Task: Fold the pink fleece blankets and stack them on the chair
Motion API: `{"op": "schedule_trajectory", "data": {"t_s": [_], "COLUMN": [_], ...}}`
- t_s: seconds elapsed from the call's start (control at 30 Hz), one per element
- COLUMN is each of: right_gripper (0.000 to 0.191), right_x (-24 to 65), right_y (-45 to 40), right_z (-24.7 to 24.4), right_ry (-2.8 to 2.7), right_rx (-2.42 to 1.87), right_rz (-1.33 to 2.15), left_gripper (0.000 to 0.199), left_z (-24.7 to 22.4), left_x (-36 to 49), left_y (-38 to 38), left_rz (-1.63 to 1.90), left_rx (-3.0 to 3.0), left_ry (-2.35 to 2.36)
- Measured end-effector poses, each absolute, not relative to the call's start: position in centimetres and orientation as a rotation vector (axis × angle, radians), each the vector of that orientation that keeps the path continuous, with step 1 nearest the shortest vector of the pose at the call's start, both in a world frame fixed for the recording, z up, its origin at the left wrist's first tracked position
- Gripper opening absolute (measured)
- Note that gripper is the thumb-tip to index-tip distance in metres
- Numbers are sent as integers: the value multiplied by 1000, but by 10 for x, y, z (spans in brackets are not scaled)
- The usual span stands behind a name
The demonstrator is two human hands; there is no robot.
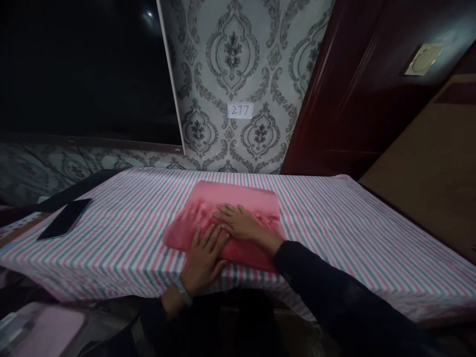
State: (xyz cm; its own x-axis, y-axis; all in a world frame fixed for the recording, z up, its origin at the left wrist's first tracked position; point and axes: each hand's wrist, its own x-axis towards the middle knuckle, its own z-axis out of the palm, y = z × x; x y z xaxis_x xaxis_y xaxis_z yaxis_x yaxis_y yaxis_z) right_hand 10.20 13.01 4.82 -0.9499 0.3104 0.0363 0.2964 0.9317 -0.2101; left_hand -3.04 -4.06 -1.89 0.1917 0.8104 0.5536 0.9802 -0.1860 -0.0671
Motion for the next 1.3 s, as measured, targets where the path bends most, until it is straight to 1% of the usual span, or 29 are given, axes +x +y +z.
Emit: {"op": "schedule_trajectory", "data": {"t_s": [0.2,0.33,0.43,0.7,0.83,0.93,1.0,1.07,1.17,1.23,1.3], "right_gripper": [61,62,62,62,60,60,62,62,64,71,74], "right_x": [73,60,51,50,49,40,29,16,-7,-21,-35], "right_y": [193,234,252,259,253,234,212,185,156,155,167], "right_z": [38,34,27,13,28,46,53,54,46,40,37], "right_ry": [-3033,-3018,-2961,-2878,-2916,-2931,-2907,-2921,-3045,-3105,-3126], "right_rx": [-474,-639,-789,-838,-926,-1081,-1001,-722,-338,-270,-308], "right_rz": [152,138,190,242,221,175,113,72,119,173,223], "left_gripper": [65,64,68,68,67,60,53,49,47,47,48], "left_z": [-28,-24,-22,-26,-22,-10,-3,0,-5,-11,-15], "left_x": [-26,-26,-25,-24,-25,-34,-45,-57,-71,-74,-75], "left_y": [-41,-43,-45,-44,-45,-50,-53,-54,-52,-49,-48], "left_rz": [-597,-625,-635,-659,-655,-675,-717,-751,-733,-706,-689], "left_rx": [-2014,-2034,-2040,-2041,-2067,-2081,-2002,-1873,-1711,-1663,-1667], "left_ry": [-1743,-1755,-1774,-1766,-1768,-1755,-1763,-1825,-1959,-2008,-2018]}}
